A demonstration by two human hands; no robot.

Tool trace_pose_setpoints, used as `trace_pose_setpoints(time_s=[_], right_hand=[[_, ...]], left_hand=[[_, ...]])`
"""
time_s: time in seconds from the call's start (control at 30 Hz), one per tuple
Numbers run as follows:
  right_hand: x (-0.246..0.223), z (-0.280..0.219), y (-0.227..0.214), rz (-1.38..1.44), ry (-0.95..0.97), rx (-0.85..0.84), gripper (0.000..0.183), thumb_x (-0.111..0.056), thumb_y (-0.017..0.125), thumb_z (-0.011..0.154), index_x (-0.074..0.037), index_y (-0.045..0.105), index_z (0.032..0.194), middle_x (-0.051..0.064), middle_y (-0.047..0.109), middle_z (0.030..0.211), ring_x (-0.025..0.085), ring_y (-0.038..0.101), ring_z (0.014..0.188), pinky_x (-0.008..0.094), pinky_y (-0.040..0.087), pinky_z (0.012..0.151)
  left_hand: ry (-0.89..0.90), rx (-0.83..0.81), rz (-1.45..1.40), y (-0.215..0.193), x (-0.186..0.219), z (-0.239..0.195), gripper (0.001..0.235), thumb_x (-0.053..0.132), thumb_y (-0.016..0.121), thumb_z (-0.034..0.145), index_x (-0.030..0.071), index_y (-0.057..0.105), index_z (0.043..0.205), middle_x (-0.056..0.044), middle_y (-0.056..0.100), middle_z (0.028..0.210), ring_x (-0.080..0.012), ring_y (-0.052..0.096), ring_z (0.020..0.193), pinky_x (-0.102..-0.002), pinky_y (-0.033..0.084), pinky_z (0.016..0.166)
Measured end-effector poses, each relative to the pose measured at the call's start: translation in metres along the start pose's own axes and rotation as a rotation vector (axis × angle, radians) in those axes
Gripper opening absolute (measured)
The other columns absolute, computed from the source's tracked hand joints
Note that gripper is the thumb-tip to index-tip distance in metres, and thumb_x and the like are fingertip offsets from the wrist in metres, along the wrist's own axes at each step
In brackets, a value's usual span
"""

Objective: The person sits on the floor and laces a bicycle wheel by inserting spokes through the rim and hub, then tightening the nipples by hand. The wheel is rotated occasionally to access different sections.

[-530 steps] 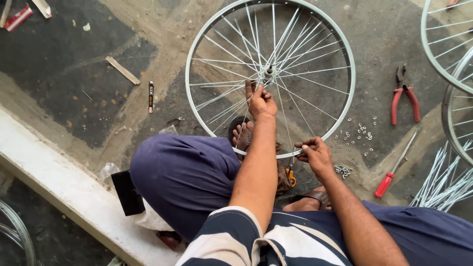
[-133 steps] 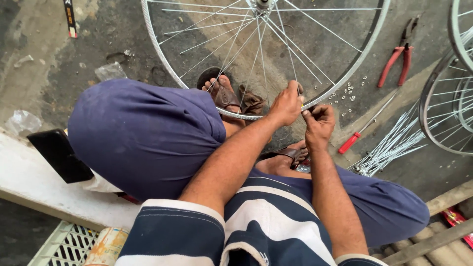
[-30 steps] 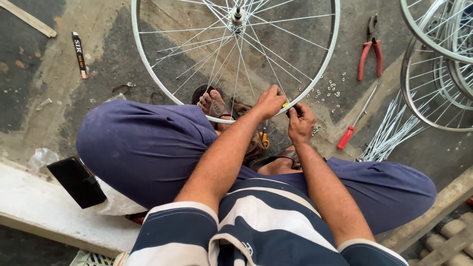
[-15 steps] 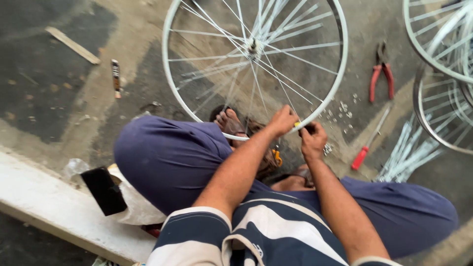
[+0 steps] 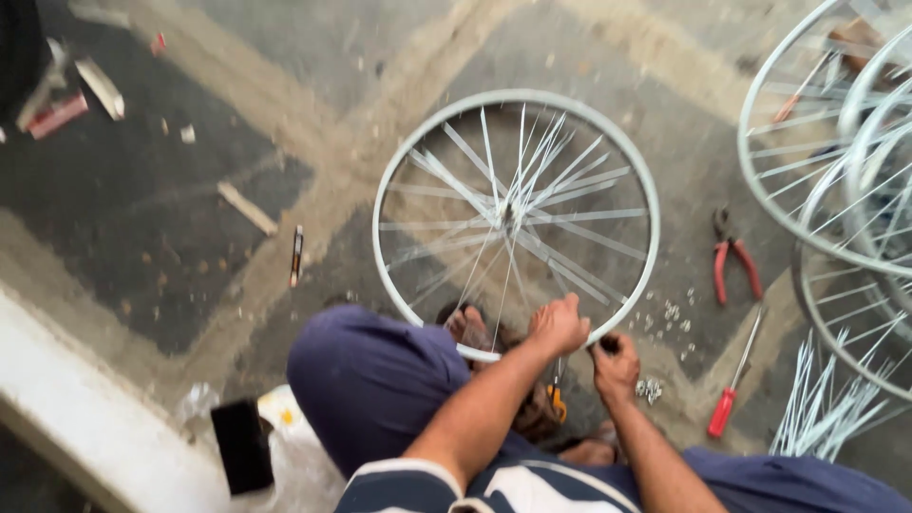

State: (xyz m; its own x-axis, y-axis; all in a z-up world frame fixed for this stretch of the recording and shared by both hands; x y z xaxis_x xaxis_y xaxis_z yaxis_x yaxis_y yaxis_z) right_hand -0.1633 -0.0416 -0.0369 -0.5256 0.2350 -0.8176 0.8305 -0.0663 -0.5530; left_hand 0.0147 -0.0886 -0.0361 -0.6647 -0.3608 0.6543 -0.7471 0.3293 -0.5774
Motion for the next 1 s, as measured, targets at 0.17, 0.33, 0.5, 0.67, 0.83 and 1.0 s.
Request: trace_pose_setpoints(time_s=[0.17,0.33,0.5,0.67,0.83,1.0], right_hand=[[-0.009,-0.007,-0.003,-0.002,0.011,0.043,0.031,-0.019,0.078,0.087,-0.001,0.072,0.112,0.016,0.076,0.105,0.024,0.074,0.095,0.035,0.056,0.084],[-0.004,0.002,0.009,0.162,0.168,-0.066,0.030,-0.018,0.079,0.084,0.000,0.074,0.108,0.016,0.079,0.101,0.027,0.076,0.093,0.037,0.057,0.082],[-0.014,0.000,-0.002,0.017,0.062,-0.031,0.030,-0.020,0.078,0.087,-0.001,0.075,0.111,0.015,0.079,0.102,0.024,0.076,0.092,0.036,0.058,0.083],[-0.012,0.005,0.006,0.211,0.110,-0.124,0.035,-0.013,0.079,0.081,-0.002,0.072,0.113,0.011,0.081,0.105,0.021,0.078,0.097,0.034,0.059,0.086],[-0.002,0.008,0.007,0.074,0.203,-0.145,0.036,-0.012,0.083,0.079,-0.002,0.073,0.112,0.011,0.081,0.105,0.022,0.078,0.097,0.035,0.059,0.087],[-0.006,0.010,0.007,0.049,0.187,-0.144,0.038,-0.017,0.085,0.077,-0.004,0.074,0.111,0.011,0.080,0.103,0.023,0.077,0.096,0.036,0.059,0.086]], left_hand=[[0.665,0.164,0.278,-0.039,0.072,-0.031,0.029,0.027,0.068,0.082,0.012,0.062,0.107,-0.016,0.072,0.112,-0.0374,0.067,0.114,-0.048,0.048,0.099],[0.607,-0.236,0.605,-0.012,0.072,0.004,0.040,0.027,0.074,0.078,0.014,0.062,0.114,-0.013,0.074,0.107,-0.0326,0.068,0.108,-0.051,0.038,0.102],[0.475,-0.482,0.376,0.004,0.055,0.035,0.053,0.032,0.081,0.068,0.013,0.064,0.114,-0.008,0.077,0.107,-0.0282,0.070,0.105,-0.050,0.039,0.097],[0.493,-0.506,0.305,0.019,0.047,0.048,0.052,0.029,0.080,0.075,0.012,0.065,0.121,-0.011,0.075,0.111,-0.0308,0.069,0.110,-0.045,0.045,0.098],[0.422,-0.482,0.412,0.023,0.040,0.046,0.047,0.029,0.077,0.079,0.013,0.063,0.121,-0.010,0.075,0.112,-0.0295,0.069,0.110,-0.045,0.039,0.099],[0.415,-0.515,0.352,0.022,0.038,0.049,0.047,0.026,0.078,0.078,0.010,0.064,0.120,-0.014,0.074,0.113,-0.0314,0.068,0.109,-0.041,0.048,0.095]])
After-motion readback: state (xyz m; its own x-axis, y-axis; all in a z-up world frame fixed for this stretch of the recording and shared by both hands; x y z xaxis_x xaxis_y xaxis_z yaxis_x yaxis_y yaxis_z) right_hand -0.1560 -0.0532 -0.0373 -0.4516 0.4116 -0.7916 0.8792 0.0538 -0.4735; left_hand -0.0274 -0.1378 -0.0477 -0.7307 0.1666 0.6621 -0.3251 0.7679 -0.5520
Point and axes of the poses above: each hand's wrist, its own z-axis towards the middle knuckle, its own y-axis out of the palm, x = y × z, the point moved 8 cm from there along z, towards the middle knuckle
